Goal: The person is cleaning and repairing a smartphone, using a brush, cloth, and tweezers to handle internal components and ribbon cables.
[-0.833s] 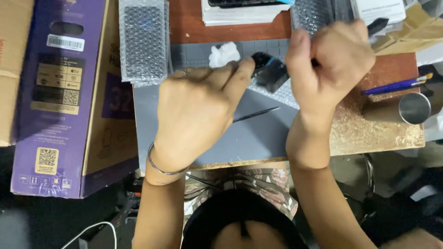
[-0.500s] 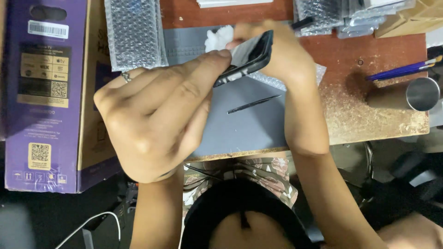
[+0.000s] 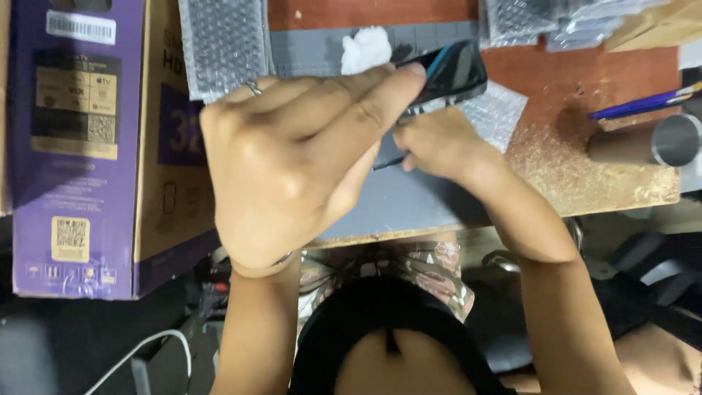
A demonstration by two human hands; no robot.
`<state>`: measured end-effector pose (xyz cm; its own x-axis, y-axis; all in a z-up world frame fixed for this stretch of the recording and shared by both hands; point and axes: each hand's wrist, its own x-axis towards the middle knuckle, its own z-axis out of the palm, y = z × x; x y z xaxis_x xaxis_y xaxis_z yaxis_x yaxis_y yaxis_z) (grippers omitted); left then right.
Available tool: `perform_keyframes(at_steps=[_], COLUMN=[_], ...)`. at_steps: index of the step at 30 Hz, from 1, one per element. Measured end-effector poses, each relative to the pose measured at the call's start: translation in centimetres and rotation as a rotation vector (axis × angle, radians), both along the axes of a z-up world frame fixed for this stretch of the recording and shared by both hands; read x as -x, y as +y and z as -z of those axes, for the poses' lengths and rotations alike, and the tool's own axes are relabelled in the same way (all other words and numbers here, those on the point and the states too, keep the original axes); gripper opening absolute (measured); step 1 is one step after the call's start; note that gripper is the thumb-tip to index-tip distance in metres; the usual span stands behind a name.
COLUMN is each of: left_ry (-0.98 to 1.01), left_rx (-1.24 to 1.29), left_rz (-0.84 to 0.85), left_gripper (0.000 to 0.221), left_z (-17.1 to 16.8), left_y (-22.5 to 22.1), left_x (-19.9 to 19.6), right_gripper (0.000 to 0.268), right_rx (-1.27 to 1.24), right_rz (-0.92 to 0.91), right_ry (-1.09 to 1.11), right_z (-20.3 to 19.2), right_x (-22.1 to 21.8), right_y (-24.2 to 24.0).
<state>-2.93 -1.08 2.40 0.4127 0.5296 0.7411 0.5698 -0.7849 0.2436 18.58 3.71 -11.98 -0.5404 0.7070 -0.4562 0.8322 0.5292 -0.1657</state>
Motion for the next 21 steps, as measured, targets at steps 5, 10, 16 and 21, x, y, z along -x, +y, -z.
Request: perform_keyframes(at_steps=[5, 10, 16, 21], left_ry=[0.012, -0.003, -0.027, -0.068], left_rx=[-0.016, -0.035, -0.072, -0.132], left_rz=[-0.004, 0.014, 0.007, -0.019], left_gripper=[0.021, 0.019, 0.019, 0.016], left_z=[0.2, 0.3, 0.5, -0.1], left_y=[0.0, -0.2, -0.2, -0.2], left_x=[-0.2, 0.1, 0.1, -0.8], right_gripper=[0.020, 0.013, 0.019, 0.018], right_rx=[-0.050, 0.145, 0.016, -0.525], right_rz=[-0.164, -0.155, -0.236, 0.069], right_ry=[0.193, 0.301, 0.734, 1.536], right_z=[1.6, -0.5, -9.0, -10.8], right_x=[-2.0, -1.7, -3.4, -2.7], right_y=[-1.1, -0.6, -1.4, -4.9])
